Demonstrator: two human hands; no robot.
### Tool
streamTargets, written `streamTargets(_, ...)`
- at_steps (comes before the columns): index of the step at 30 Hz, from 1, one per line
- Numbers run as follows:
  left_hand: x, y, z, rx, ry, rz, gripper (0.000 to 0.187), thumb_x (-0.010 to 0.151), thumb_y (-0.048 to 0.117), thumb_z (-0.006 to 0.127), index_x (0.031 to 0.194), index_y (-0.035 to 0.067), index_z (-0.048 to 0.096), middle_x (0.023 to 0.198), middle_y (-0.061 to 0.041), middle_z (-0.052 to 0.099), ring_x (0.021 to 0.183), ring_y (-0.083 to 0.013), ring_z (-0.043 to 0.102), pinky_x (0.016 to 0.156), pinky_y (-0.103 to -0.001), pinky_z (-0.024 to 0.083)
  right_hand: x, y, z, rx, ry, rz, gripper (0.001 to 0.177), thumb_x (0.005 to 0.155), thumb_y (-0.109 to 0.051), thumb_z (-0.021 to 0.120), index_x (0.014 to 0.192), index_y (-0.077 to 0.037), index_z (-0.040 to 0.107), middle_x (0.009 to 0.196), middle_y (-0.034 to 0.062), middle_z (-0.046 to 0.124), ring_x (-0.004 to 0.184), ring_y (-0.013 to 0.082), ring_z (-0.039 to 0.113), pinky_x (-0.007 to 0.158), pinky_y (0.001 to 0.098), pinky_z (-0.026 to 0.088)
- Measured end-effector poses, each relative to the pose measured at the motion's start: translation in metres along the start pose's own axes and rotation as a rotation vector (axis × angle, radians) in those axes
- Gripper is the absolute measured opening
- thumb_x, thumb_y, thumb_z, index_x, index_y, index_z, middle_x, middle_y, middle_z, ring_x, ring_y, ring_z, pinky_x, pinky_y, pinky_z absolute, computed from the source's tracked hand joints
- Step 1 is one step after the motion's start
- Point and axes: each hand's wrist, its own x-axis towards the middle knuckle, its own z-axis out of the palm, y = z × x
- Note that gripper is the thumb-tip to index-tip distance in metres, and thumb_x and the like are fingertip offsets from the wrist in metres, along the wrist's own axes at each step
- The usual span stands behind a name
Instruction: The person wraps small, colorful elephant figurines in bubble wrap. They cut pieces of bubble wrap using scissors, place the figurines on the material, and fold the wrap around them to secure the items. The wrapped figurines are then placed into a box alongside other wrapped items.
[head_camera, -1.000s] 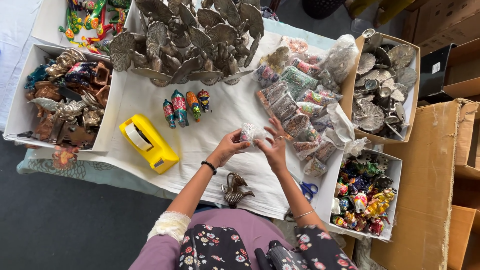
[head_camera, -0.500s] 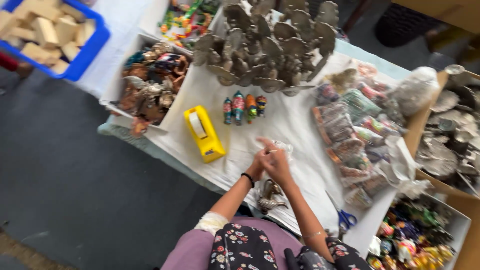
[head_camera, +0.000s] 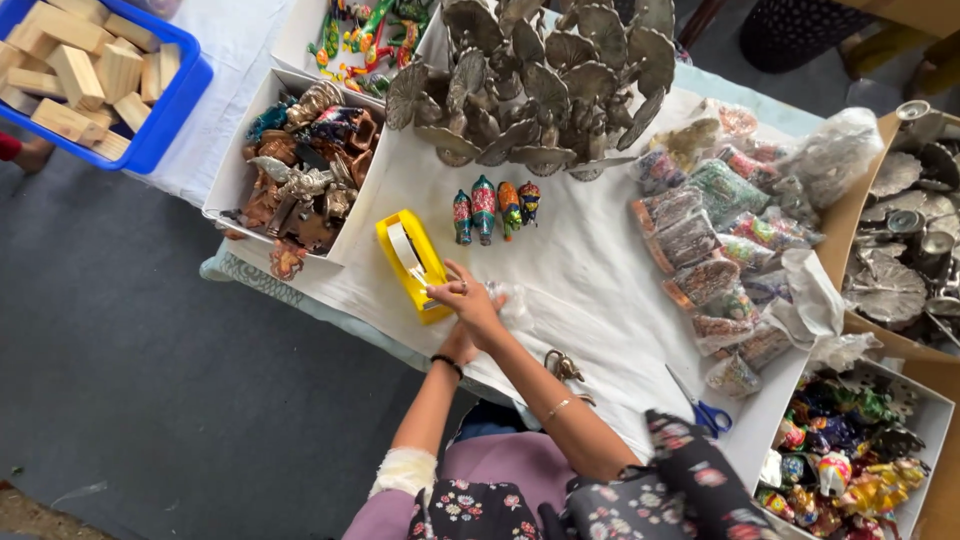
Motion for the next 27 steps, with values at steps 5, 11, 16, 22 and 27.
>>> streamTargets(5, -0.003, -0.009, 0.007, -0.342, 0.103, -0.014, 0.047, 0.112, 0.019, 0.041, 0.152, -0.004, 0.037, 0.166, -0.018, 0.04, 0.149, -0.0255, 0.039, 0.115, -0.035, 0.036, -0.028, -0.014, 0.004, -0.205, 0.067, 0.195, 0.086, 0.08, -0.017, 0.086, 0.151, 0.003, 0.042, 0.087, 0.0047, 0.076, 0.087, 0.0117, 0.07, 0.087, 0.0264, 0.053)
streamTargets(11, -0.002, -0.014, 0.008, -0.466, 0.167, -0.091, 0.054, 0.114, 0.026, 0.033, 0.159, -0.004, 0.029, 0.168, -0.015, 0.037, 0.139, -0.0222, 0.042, 0.106, -0.029, 0.039, -0.04, -0.015, 0.01, -0.449, 0.118, 0.176, 0.084, 0.075, -0.018, 0.087, 0.145, 0.006, 0.049, 0.085, 0.0094, 0.076, 0.081, 0.0184, 0.072, 0.079, 0.027, 0.055)
streamTargets(16, 0.028, -0.005, 0.041, 0.265, 0.163, -0.186, 0.057, 0.109, 0.036, 0.033, 0.159, 0.008, 0.029, 0.158, -0.003, 0.04, 0.141, -0.0104, 0.037, 0.107, -0.029, 0.038, -0.029, 0.009, 0.003, -0.884, 0.16, -0.156, 0.028, 0.074, -0.025, 0.091, 0.087, -0.002, 0.085, 0.135, 0.0201, 0.063, 0.101, 0.0307, 0.071, 0.092, 0.037, 0.052)
streamTargets(22, 0.066, 0.052, 0.099, 0.658, 0.435, -0.302, 0.056, 0.097, 0.049, 0.066, 0.133, 0.007, 0.057, 0.125, -0.003, 0.068, 0.113, -0.0178, 0.064, 0.101, -0.033, 0.05, -0.053, -0.047, -0.05, -1.216, 0.366, -0.401, 0.014, 0.077, -0.027, 0.084, 0.079, -0.014, 0.08, 0.113, 0.0064, 0.079, 0.097, 0.0283, 0.072, 0.096, 0.0746, 0.025)
streamTargets(27, 0.097, 0.107, 0.145, -0.168, 0.45, -0.347, 0.042, 0.089, 0.024, 0.079, 0.124, 0.003, 0.067, 0.108, 0.0, 0.071, 0.094, -0.0094, 0.063, 0.083, -0.027, 0.052, -0.101, -0.09, -0.174, -0.106, 0.49, 0.241, 0.022, 0.094, -0.024, 0.072, 0.101, -0.004, 0.078, 0.086, 0.0044, 0.074, 0.07, 0.0096, 0.067, 0.066, 0.0246, 0.055)
